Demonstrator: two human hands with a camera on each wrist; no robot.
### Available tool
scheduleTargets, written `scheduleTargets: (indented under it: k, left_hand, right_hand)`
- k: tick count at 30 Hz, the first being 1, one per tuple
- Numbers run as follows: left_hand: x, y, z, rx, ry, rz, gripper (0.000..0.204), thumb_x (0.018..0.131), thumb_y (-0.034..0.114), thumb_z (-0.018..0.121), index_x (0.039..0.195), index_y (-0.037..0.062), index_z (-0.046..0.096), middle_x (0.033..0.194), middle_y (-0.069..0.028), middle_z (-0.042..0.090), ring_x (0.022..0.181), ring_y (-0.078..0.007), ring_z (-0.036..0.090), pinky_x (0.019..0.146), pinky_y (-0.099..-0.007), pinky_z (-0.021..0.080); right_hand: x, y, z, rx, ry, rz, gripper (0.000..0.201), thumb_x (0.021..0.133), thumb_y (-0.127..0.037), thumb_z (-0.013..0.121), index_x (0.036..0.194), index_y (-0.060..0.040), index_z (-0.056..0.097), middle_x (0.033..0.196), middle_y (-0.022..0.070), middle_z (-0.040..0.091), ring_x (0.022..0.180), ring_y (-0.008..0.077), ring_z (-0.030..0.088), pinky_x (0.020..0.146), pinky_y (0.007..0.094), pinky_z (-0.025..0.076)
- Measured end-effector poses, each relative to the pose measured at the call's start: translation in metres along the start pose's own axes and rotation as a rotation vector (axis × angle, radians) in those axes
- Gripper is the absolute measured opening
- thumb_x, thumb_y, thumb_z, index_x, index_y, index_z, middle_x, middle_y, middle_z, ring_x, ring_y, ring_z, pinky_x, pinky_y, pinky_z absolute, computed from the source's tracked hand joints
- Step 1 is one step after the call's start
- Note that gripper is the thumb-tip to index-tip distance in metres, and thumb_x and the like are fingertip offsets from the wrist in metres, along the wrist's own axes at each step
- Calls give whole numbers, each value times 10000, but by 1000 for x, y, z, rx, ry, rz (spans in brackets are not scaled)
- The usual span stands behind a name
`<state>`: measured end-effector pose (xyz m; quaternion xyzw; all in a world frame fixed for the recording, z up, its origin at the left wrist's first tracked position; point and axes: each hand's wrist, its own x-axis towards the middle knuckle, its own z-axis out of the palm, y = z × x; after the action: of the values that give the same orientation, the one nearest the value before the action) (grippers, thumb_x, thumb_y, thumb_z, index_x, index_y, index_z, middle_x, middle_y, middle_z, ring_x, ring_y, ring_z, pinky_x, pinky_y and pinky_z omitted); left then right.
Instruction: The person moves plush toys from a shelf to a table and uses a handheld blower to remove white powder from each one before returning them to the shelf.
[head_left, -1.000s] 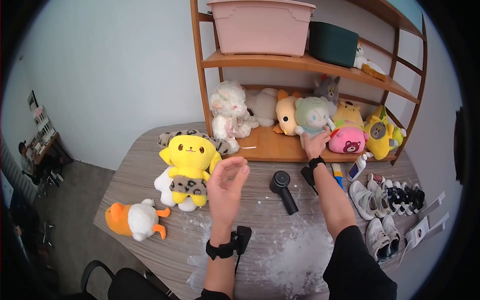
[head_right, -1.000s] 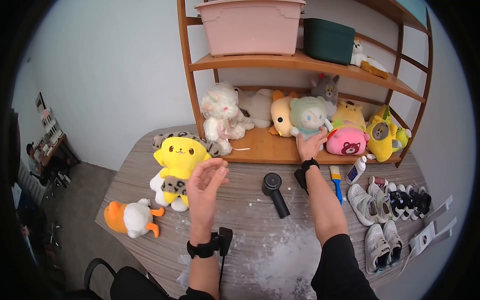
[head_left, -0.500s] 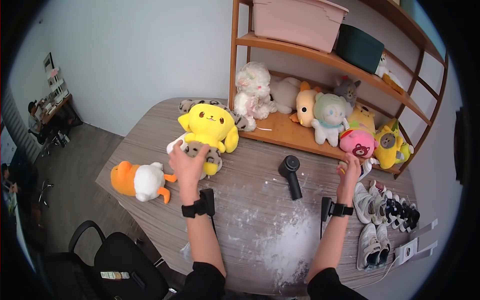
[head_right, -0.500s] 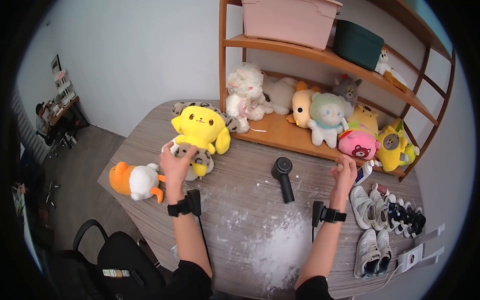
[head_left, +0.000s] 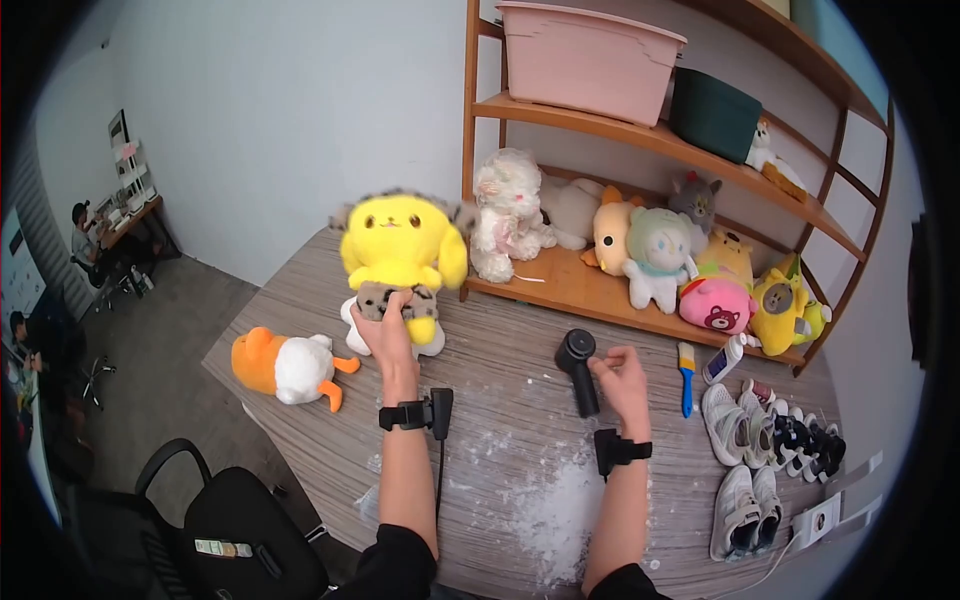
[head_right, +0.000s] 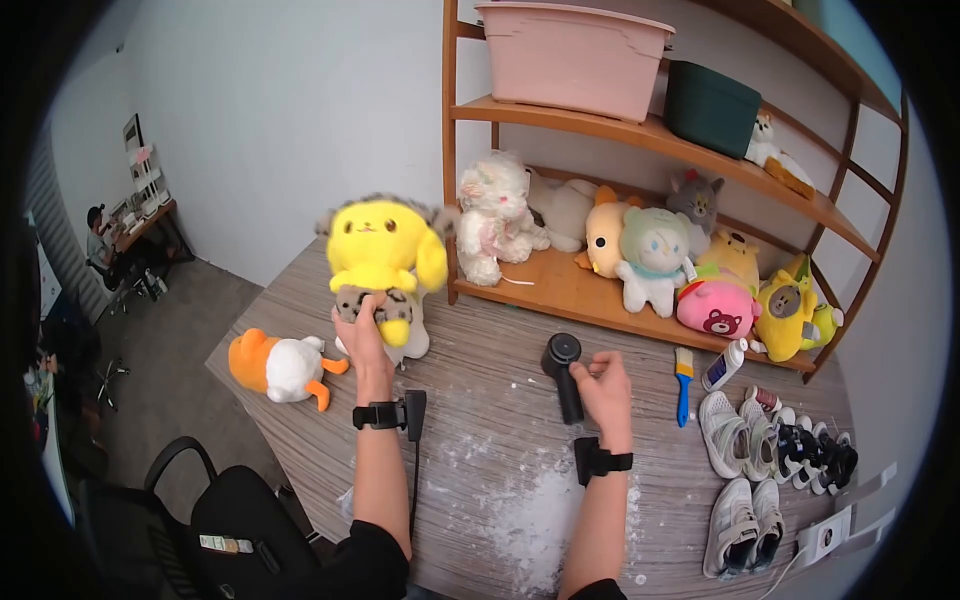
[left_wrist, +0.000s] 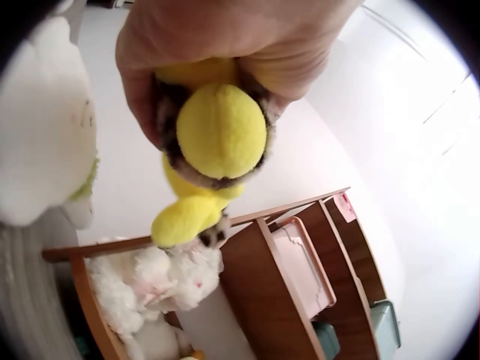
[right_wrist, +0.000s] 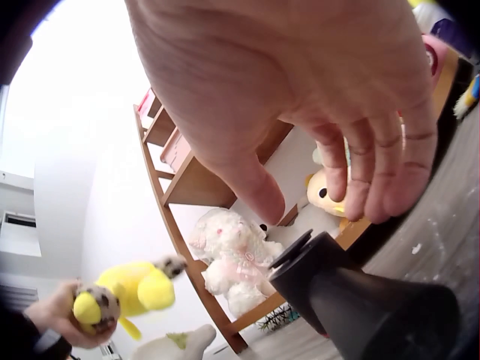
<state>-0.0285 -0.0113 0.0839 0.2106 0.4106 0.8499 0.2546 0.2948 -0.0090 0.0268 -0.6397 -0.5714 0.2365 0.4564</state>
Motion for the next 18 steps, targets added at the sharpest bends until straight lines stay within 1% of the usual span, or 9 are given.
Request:
scheduleTargets:
  k: [1,2,5,6,9,10,13,16,18]
  left_hand:
    - [-7,5,6,-118,-22,32,542,769,60,735,1220,4,439,1103,-109,595,963,-208,601,858,-343,501]
    - [-16,13,14,-233,-86,38,546,787,18,729,1249,23,437,1159,-106,578,1018,-198,587,888,-345,492]
    - [-31,19,32,-361,-311,43,595,792,32,749,1292,23,427,1167,-103,578,1040,-190,589,904,-333,491]
    - [-38,20,37,-375,-358,25,623,790,40,770,1315,14,436,1149,-106,602,1035,-195,608,920,-317,488]
    - [-57,25,50,-211,-509,33,621,788,39,773,1316,3,448,1147,-112,620,1044,-204,616,946,-312,478]
    - [-59,21,53,-200,-555,27,607,787,41,779,1300,-8,458,1169,-122,621,1029,-195,634,854,-306,530]
    - [-73,40,60,-134,-657,-127,580,794,51,781,1273,-11,462,1154,-126,625,973,-186,660,711,-287,568]
    - [-82,39,66,-69,-606,-57,556,793,55,790,1243,-7,469,1131,-128,632,924,-182,675,610,-263,568]
    - [-82,31,65,-30,-637,-59,556,789,57,798,1235,-2,470,1123,-125,635,929,-182,674,630,-266,571]
  right_hand:
    - [-2,-2,4,-98,-25,22,433,797,-272,760,1090,-7,586,995,150,679,890,262,651,808,370,509]
    - [-4,-3,6,-143,-87,56,557,766,-364,786,1132,2,580,1108,206,662,998,338,646,870,408,506]
    - [-11,-9,18,-304,-96,57,599,770,-398,771,1166,6,574,1131,214,661,1085,361,634,907,428,504]
    - [-13,-19,18,-326,-151,97,651,779,-413,755,1240,2,557,1212,224,640,1171,376,599,950,450,493]
    - [-18,-19,26,-391,-115,123,652,783,-397,753,1258,1,550,1244,219,627,1175,370,596,953,458,490]
    - [-18,-18,27,-361,-102,140,629,792,-371,741,1259,4,547,1188,215,655,1191,384,582,972,476,475]
    - [-7,9,30,-375,-122,79,536,806,-360,726,1148,18,560,1042,206,687,951,342,688,824,451,545]
    - [3,18,23,134,-206,332,411,850,-323,686,1040,15,552,879,159,671,625,252,665,571,392,550]
    - [6,11,16,473,-154,385,322,878,-285,652,976,-1,534,804,120,628,512,192,587,456,353,487]
